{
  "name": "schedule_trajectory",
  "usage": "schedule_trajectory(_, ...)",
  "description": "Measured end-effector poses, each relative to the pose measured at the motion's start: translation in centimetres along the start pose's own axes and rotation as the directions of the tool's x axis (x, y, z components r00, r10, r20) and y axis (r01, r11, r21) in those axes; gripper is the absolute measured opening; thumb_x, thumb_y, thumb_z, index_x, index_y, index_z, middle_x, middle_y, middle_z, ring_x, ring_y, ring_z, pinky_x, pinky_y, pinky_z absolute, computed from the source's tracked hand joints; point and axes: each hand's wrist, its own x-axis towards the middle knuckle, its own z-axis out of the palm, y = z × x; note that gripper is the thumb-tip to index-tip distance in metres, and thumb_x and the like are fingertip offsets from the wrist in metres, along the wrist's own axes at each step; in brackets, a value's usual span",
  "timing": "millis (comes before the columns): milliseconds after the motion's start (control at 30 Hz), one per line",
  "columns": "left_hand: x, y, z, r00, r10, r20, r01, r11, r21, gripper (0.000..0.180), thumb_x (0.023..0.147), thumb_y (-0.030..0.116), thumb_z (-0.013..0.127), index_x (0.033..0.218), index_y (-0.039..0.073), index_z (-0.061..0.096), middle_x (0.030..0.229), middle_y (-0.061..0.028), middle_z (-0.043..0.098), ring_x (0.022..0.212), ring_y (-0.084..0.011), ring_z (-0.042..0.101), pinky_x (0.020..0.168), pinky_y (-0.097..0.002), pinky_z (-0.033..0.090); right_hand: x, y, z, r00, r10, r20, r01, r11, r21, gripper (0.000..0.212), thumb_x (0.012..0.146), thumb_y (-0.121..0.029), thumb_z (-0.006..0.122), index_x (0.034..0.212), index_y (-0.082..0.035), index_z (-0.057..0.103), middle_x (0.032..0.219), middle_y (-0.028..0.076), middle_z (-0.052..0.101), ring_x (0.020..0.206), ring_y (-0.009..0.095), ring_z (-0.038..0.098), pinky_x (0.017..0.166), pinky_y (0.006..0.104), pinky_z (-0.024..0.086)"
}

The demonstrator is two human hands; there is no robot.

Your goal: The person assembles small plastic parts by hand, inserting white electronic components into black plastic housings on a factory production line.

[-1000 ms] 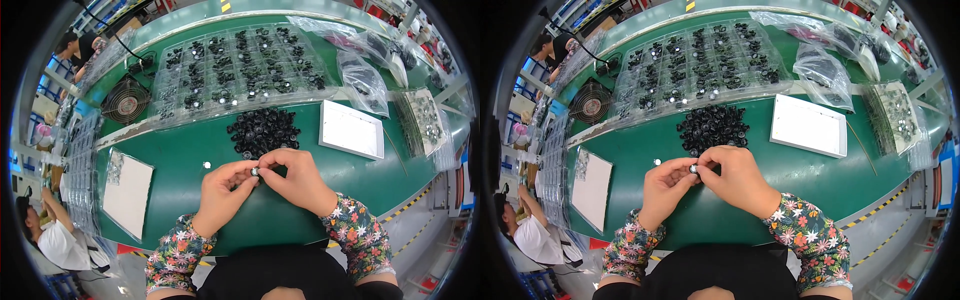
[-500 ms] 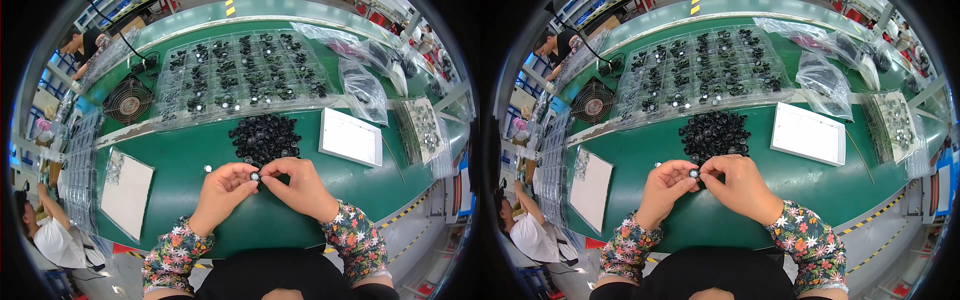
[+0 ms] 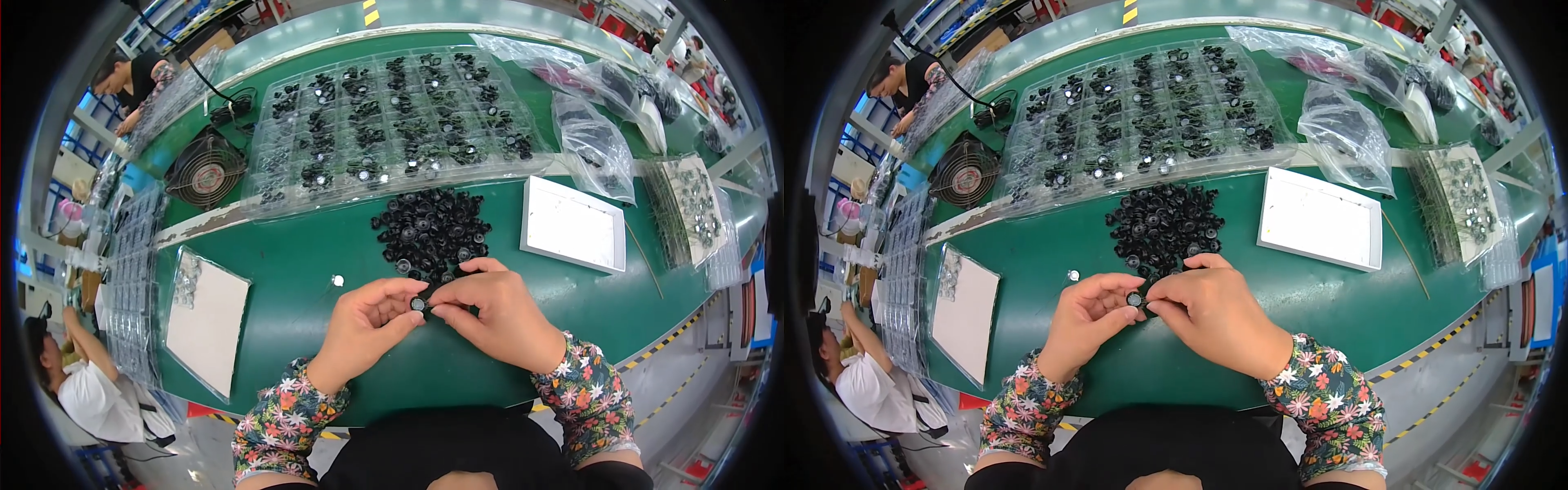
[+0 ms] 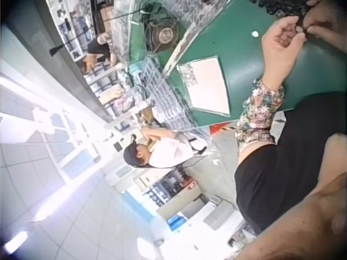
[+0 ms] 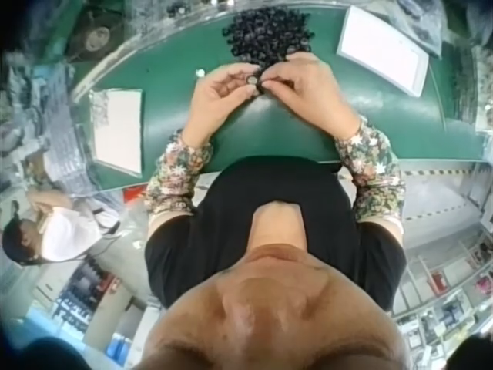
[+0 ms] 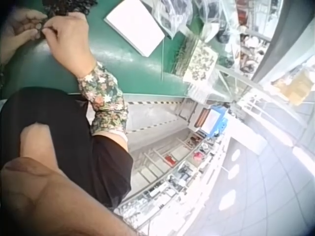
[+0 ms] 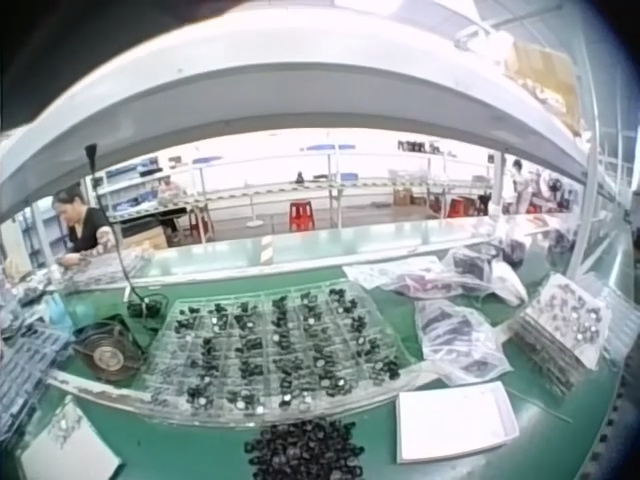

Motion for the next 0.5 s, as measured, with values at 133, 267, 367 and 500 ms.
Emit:
schedule_trajectory(133,0.0,0.2,0.4,0.999,0.033,-0.021,-0.03,0.994,0.105,0.035,0.083,-0.006,0.067,0.118,0.001,0.063,0.095,-0.0005,0.058,0.081,-0.0046,0.057,0.07,-0.0192,0.049,0.1,0.0,0.0,1.0,-0.02,-0.01,0.019,1.0,-0.02,0.006,0.081,-0.008,0.069,0.087,-0.009,0.07,0.078,0.005,0.07,0.062,0.02,0.062,0.096,0.0401,0.042)
schedule_trajectory(267,-0.1,-0.1,0.2,0.997,0.082,-0.015,-0.078,0.984,0.162,0.033,0.082,-0.006,0.067,0.114,0.0,0.064,0.094,-0.001,0.057,0.08,-0.0047,0.056,0.069,-0.0202,0.048,0.1,-0.2,-0.1,1.0,-0.024,-0.01,0.024,0.999,-0.029,0.006,0.081,-0.008,0.069,0.087,-0.008,0.07,0.078,0.005,0.07,0.062,0.021,0.063,0.096,0.041,0.042)
schedule_trajectory(367,0.0,-0.3,0.1,0.997,0.074,-0.029,-0.068,0.983,0.169,0.032,0.082,-0.006,0.067,0.113,0.0,0.064,0.093,-0.0012,0.057,0.079,-0.005,0.056,0.068,-0.0206,0.048,0.1,-0.3,-0.6,0.999,-0.045,-0.009,0.044,0.997,-0.069,0.006,0.081,-0.008,0.069,0.086,-0.008,0.069,0.078,0.005,0.07,0.062,0.021,0.063,0.096,0.0413,0.043)
schedule_trajectory(500,0.0,-0.1,-0.1,0.994,0.108,-0.004,-0.105,0.978,0.182,0.032,0.082,-0.012,0.063,0.113,-0.004,0.063,0.094,-0.003,0.059,0.081,-0.0069,0.059,0.076,-0.0215,0.052,-0.1,-0.5,-1.6,0.998,-0.055,0.02,0.058,0.989,-0.134,0.003,0.081,-0.009,0.068,0.083,-0.007,0.068,0.072,0.006,0.067,0.063,0.023,0.063,0.094,0.0413,0.044)
